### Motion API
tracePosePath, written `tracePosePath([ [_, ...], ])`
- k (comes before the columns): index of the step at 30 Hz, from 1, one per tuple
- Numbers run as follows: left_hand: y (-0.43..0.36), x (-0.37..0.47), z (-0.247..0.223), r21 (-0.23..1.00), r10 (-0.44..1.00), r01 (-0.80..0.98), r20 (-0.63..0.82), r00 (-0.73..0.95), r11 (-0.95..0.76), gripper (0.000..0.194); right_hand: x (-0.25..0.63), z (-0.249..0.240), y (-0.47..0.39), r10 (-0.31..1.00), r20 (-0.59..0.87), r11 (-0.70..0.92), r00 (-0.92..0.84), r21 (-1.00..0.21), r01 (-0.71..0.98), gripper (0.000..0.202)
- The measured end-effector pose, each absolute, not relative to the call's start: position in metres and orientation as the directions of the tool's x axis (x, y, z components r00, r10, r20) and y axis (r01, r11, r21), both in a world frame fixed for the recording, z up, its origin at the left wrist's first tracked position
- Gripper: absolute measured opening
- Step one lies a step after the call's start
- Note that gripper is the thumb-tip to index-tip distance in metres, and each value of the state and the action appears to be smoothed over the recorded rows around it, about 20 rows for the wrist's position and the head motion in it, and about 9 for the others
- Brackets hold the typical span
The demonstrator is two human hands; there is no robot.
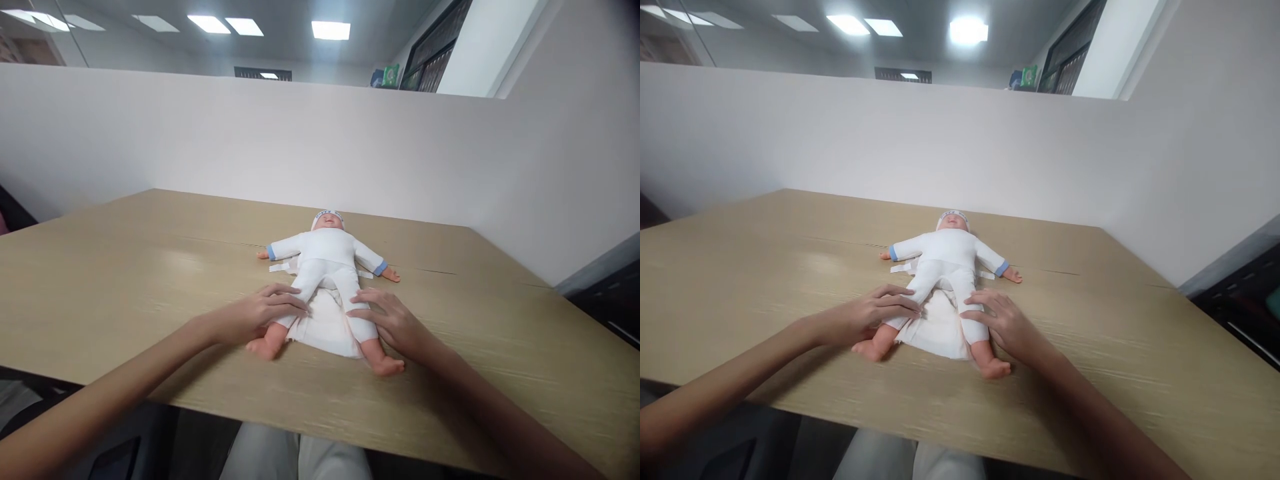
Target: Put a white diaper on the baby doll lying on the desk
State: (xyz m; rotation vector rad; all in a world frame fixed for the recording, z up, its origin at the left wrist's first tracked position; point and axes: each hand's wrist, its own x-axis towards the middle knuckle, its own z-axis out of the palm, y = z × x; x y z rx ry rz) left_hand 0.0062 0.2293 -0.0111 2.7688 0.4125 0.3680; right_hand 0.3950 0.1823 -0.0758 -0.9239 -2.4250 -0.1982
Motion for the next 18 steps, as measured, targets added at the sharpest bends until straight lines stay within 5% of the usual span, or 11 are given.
tracePosePath([
  [4,0.230,0.007,-0.003,0.370,0.324,0.256,0.134,0.937,-0.893,0.084,0.396,-0.066,0.179,0.603,0.505,0.756,-0.618,-0.113,0.645,0.047],
  [9,0.226,0.012,0.006,0.425,0.365,0.293,0.096,0.926,-0.856,0.056,0.380,-0.040,0.157,0.700,0.417,0.689,-0.579,-0.184,0.701,0.035],
  [12,0.216,0.021,0.007,0.387,0.433,0.370,0.089,0.897,-0.844,0.034,0.363,-0.032,0.139,0.759,0.357,0.619,-0.545,-0.134,0.774,0.032],
  [16,0.204,0.035,-0.002,0.275,0.535,0.488,0.133,0.834,-0.829,0.047,0.343,-0.043,0.121,0.794,0.345,0.543,-0.501,-0.032,0.839,0.061],
  [18,0.203,0.040,-0.008,0.227,0.544,0.506,0.160,0.824,-0.832,0.029,0.337,-0.053,0.118,0.803,0.369,0.507,-0.467,-0.011,0.862,0.054],
])
